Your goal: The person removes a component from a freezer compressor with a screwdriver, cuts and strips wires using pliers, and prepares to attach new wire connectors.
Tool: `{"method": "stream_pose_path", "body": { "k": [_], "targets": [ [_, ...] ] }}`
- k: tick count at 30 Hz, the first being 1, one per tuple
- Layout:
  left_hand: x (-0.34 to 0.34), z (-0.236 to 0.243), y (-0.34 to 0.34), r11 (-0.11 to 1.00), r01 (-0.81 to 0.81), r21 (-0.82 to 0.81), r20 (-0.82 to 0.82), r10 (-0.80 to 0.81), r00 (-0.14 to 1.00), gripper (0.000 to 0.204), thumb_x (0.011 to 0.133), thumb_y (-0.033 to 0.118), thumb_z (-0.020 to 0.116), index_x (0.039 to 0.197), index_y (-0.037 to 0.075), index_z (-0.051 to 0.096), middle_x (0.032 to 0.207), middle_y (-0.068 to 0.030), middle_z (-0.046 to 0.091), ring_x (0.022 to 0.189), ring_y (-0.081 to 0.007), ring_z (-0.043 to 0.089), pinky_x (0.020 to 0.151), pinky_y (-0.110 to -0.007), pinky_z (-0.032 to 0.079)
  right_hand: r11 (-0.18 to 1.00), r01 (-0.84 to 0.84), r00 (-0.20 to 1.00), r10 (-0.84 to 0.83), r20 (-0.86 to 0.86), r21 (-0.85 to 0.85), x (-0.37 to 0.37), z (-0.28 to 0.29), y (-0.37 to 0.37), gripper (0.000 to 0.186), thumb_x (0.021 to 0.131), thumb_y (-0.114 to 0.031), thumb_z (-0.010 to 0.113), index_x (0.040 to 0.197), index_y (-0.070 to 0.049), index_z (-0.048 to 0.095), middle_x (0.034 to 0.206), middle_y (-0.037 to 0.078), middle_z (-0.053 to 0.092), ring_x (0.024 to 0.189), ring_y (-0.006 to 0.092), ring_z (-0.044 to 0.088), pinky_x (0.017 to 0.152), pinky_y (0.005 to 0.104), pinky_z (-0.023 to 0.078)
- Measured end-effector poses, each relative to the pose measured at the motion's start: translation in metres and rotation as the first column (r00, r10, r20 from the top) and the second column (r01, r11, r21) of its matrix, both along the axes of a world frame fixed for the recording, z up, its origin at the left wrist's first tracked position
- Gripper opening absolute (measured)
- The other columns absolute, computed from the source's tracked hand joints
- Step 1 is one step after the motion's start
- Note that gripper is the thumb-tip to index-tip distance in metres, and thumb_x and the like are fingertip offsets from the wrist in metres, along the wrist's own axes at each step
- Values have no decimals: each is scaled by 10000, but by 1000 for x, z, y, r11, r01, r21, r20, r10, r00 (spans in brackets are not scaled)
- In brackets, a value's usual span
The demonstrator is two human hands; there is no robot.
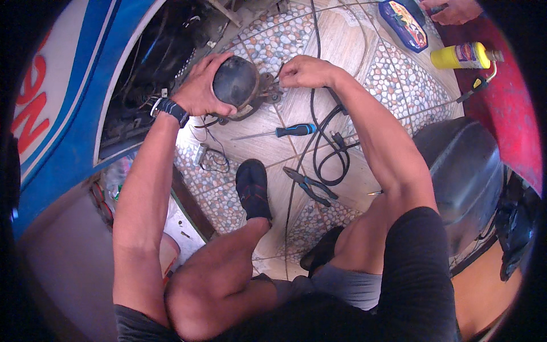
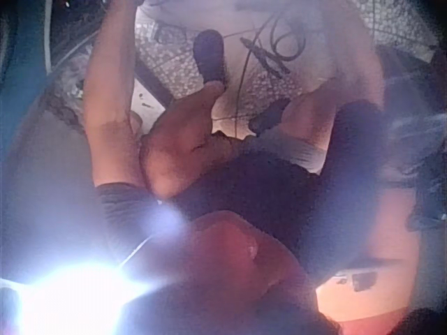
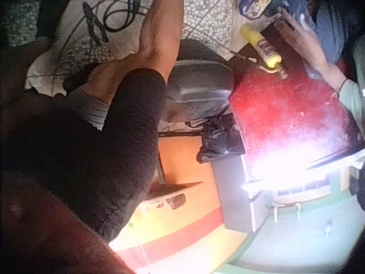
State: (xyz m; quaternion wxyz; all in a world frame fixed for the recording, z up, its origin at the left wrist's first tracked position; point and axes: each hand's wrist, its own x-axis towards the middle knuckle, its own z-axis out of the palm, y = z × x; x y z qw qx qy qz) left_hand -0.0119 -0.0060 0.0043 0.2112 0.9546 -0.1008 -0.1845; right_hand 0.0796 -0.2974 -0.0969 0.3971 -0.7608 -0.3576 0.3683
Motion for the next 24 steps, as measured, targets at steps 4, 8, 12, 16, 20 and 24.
{"method": "stream_pose_path", "body": {
  "k": [4,8,12,16,20,24],
  "targets": [
    [-2,-2,1,1000,-4,7,-11,4,1000,1261,472,382,958,1560,219,340,1573,-168,337,1443,-432,330,1192,-505,343,996,16,993,-27,-112,-90,1,33,-7,308,921,-264,658,1055,7,718,931,71,724,870,172,632,816,326,504],
    [-6,4,-3,1000,-16,9,-9,16,1000,1241,468,377,945,1544,167,363,1532,-185,380,1422,-408,380,1201,-469,328,930,-68,997,54,-50,-362,-26,39,-4,313,911,-277,589,1023,-23,732,950,186,726,872,336,683,817,449,511],
    [-18,4,-15,998,-31,63,57,28,998,1240,448,364,951,1535,178,382,1529,-184,381,1405,-424,389,1192,-482,336,881,304,733,-459,-502,-362,-56,18,-1,308,942,-258,639,1048,15,730,898,135,735,740,233,687,672,416,525],
    [-45,5,-33,985,-85,147,131,65,989,1241,439,342,963,1528,214,383,1530,-156,371,1410,-415,364,1163,-527,363,883,326,675,-467,-571,-338,-62,23,10,319,999,-261,623,1024,51,685,809,104,671,624,175,619,546,338,502],
    [-58,3,-45,979,-131,157,135,110,985,1248,434,299,978,1525,274,372,1541,-138,337,1414,-403,324,1052,-596,434,883,285,868,-403,-291,-373,-68,21,13,353,987,-292,645,1034,54,697,813,136,690,604,201,648,564,361,522],
    [-60,4,-45,979,-144,142,156,121,980,1240,430,300,982,1517,279,385,1538,-133,346,1407,-404,336,1051,-590,441,869,382,911,-411,-26,-315,-89,12,13,414,938,-381,633,1021,8,749,928,233,734,900,374,719,820,452,549]
  ]
}}
